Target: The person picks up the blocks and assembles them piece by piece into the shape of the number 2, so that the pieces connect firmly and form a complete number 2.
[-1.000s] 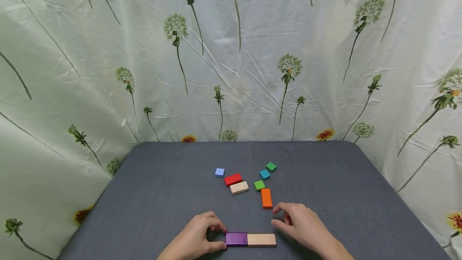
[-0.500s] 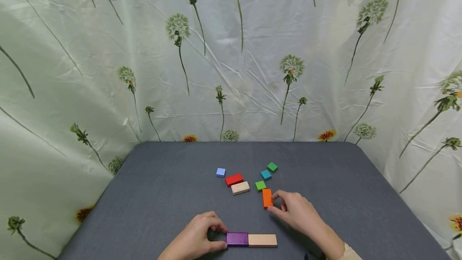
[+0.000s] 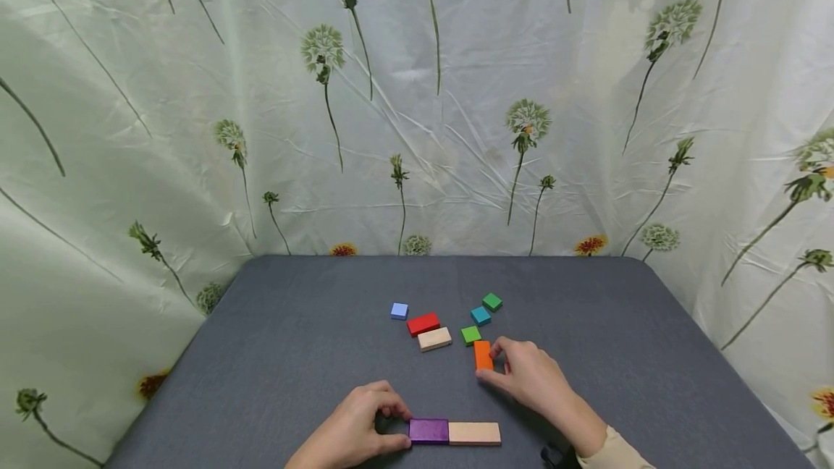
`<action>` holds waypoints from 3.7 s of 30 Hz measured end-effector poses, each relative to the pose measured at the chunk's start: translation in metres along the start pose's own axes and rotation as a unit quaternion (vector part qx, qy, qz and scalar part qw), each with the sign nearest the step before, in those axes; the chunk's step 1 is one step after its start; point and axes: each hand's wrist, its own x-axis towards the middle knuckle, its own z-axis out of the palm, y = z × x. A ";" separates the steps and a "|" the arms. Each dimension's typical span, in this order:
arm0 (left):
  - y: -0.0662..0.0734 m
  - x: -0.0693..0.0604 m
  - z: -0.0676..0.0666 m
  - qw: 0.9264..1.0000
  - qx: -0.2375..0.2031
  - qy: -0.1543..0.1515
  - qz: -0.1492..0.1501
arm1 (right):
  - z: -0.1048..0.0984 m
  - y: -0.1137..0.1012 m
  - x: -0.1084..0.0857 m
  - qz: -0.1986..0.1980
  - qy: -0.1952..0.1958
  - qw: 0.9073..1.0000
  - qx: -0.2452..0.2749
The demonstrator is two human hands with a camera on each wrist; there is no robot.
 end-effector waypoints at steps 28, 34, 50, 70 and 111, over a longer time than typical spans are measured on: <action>-0.004 -0.002 0.002 1.000 -0.010 0.009 0.019 | 0.006 -0.001 0.009 0.009 -0.003 1.000 -0.024; -0.004 -0.001 0.001 1.000 -0.011 0.006 0.014 | 0.005 -0.001 0.010 0.009 -0.008 1.000 -0.023; -0.004 -0.001 0.001 1.000 -0.019 -0.004 0.004 | 0.003 -0.004 0.009 0.004 -0.018 1.000 -0.022; -0.003 0.001 0.001 1.000 -0.009 -0.002 -0.002 | 0.002 -0.007 0.012 -0.036 -0.025 0.999 -0.020; 0.001 0.002 -0.001 1.000 -0.004 -0.007 -0.001 | 0.006 -0.037 0.020 -0.166 -0.111 0.980 -0.017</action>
